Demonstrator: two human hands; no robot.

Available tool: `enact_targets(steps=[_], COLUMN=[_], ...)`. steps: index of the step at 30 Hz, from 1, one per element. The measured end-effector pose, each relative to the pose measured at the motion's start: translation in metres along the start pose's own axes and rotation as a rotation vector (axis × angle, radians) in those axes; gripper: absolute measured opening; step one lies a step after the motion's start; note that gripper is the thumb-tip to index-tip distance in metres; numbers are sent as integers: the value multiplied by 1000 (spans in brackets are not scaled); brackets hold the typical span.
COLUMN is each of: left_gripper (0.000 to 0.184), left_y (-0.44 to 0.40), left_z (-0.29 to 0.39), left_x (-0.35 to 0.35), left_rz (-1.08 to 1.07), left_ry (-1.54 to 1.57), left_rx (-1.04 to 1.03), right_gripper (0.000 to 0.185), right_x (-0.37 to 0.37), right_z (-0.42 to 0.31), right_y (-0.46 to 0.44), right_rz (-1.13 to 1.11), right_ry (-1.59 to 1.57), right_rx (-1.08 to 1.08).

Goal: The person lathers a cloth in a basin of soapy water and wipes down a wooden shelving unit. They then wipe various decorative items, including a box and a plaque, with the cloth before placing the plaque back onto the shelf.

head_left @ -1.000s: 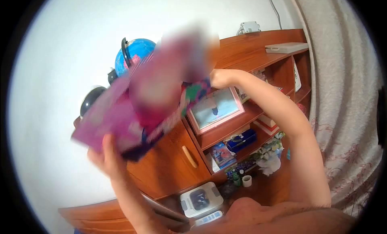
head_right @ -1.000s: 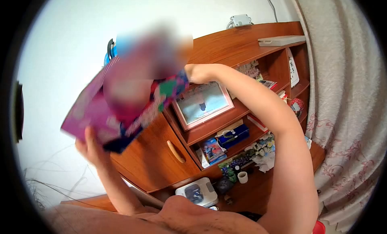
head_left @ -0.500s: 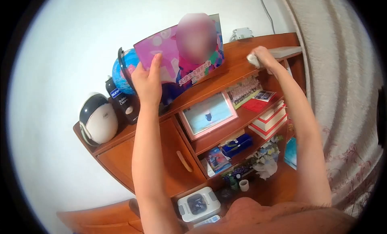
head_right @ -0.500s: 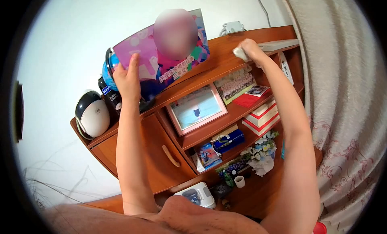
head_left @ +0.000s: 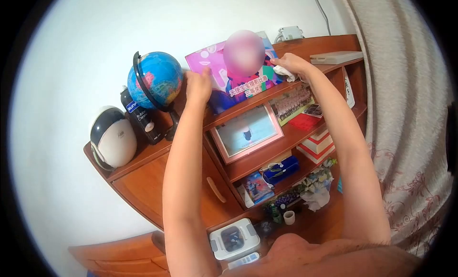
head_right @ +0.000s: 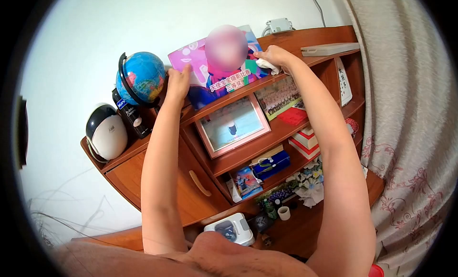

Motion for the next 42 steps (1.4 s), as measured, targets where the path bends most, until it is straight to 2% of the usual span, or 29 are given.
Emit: enact_targets(steps=[3, 6, 8, 9, 11, 12, 15, 17, 19, 22, 23, 24, 25, 26, 27, 29, 31, 33, 35, 37, 39, 41, 42], left_gripper=[57, 64, 67, 67, 66, 76, 86, 93, 92, 93, 94, 94, 94, 94, 94, 93, 91, 90, 87, 87, 85, 82, 76], left_y=[2, 2, -5, -5, -7, -8, 15, 21, 21, 17, 15, 13, 12, 13, 18, 20, 23, 25, 26, 26, 25, 31, 35], left_z=[-13, -22, -26, -27, -27, -27, -12, -9, -13, -19, -20, -22, -24, -24, -15, -12, -9, -9, -9, -10, -9, -1, 6], left_x=[-11, -17, -17, -17, -15, -16, -12, -11, -9, -9, -12, -13, -13, -12, -8, -7, -7, -4, -4, -5, -4, 4, 8], left_rz=[-90, -165, -218, -221, -156, -164, -119, -174, -230, -230, -209, -199, -190, -201, -235, -207, -202, -190, -189, -183, -179, -189, -199], left_ry=[26, 18, -47, -47, -179, -268, -316, -312, -357, -325, -345, -361, -377, -372, -354, -373, -364, -365, -334, -351, -429, -459, -520], left_rx=[-1, 35, 173, 172, 197, 219, 284, 287, 243, 223, 194, 192, 185, 164, 171, 152, 138, 140, 149, 126, 90, 24, -52], right_gripper=[44, 44, 48, 52, 48, 48, 50, 56, 56, 46, 41, 34, 30, 29, 31, 35, 42, 43, 40, 33, 26, 22, 23], right_x=[0, -1, -4, -6, -12, -13, -18, -17, -16, -23, -38, -61, -81, -100, -106, -85, -52, -10, 30, 59, 79, 89, 94], right_z=[7, 6, 6, 6, 4, 0, -3, -6, -9, -55, -61, -72, -84, -82, -80, -68, -45, -3, 27, 46, 48, 41, 43], right_y=[-19, -16, -20, -22, -26, -24, -27, -25, -17, 30, 34, 44, 74, 82, 90, 102, 103, 86, 72, 62, 62, 79, 88], right_rz=[71, 56, 75, 96, 115, 142, 168, 231, 201, 515, 459, 156, 82, -235, -158, -212, -170, 11, 28, 134, 258, 362, 469], right_ry=[134, 112, 141, 171, 115, 144, 266, 469, 451, 501, 414, 395, 316, 299, 474, 446, 497, 545, 540, 673, 987, 1168, 959], right_rx=[10, -32, -25, -17, -36, -31, -59, -51, -43, 224, 417, 442, 514, 729, 853, 814, 582, 519, 427, 351, 184, 142, 215])
Point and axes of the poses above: each hand's wrist, its own y-axis away from the middle knuckle, its own x-axis out of the back of the hand, z = x × y, the point moved 4 cm from there along -y, towards the middle knuckle, and after that the axes turned 3 degrees about y, right-handed, at the moved point
